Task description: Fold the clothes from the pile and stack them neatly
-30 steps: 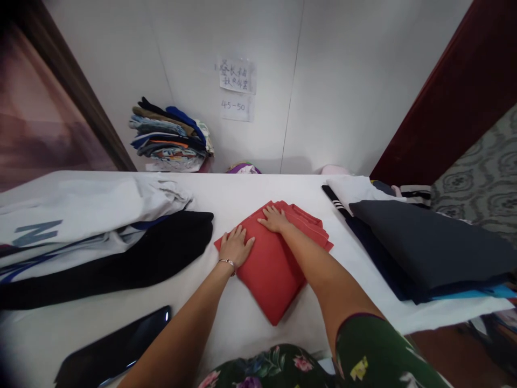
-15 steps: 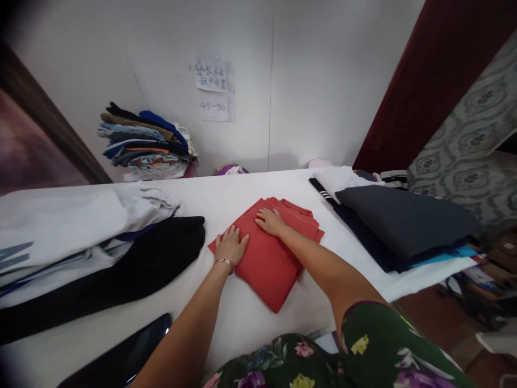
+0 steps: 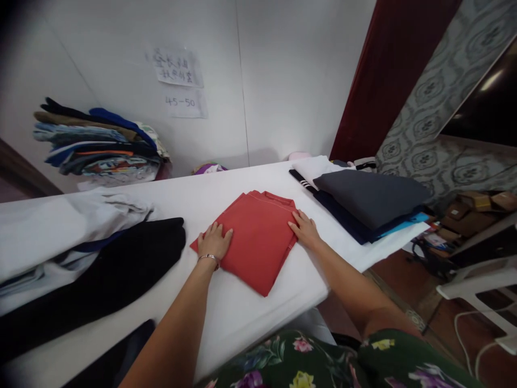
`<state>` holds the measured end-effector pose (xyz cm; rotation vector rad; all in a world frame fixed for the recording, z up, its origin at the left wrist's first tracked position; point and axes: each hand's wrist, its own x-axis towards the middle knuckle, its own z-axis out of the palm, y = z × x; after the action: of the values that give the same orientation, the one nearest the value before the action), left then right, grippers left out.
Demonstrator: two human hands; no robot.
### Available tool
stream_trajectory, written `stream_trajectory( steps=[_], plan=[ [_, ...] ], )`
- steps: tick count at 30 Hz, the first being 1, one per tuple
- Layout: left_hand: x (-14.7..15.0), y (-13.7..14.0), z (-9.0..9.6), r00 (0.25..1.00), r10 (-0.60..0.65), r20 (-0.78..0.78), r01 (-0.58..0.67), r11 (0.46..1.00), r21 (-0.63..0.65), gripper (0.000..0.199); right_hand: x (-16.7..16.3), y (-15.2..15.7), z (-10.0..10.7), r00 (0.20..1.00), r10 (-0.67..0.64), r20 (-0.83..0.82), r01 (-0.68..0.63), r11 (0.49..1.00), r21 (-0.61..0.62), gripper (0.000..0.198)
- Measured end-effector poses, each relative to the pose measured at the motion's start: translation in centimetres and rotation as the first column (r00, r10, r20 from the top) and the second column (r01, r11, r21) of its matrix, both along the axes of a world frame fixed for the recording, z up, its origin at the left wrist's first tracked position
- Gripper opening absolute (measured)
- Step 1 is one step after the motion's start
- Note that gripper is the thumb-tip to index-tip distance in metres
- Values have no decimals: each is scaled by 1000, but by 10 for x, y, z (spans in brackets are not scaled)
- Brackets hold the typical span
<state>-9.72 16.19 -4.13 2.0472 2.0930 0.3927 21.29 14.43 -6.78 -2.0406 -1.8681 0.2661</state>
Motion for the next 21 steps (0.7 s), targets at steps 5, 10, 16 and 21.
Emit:
stream_trajectory(
  steps=[5,10,16,21],
  plan=[
    [-1,1,-3,1000,0,18,-1,999,47,56,0,4,-2,994,-84,-66,85,996,25,65],
    [-1,-2,-5,994,47,97,-60,989,138,47,4,23,5,970,-104,-220,112,994,20,64],
    [-1,-4,-4,984,74,163,-103,979,178,41,6,54,15,950,-207,-234,209,978,-15,71],
    [-1,-4,-3,979,80,187,-116,974,193,37,4,62,14,972,-197,-128,196,980,-15,76]
  ],
)
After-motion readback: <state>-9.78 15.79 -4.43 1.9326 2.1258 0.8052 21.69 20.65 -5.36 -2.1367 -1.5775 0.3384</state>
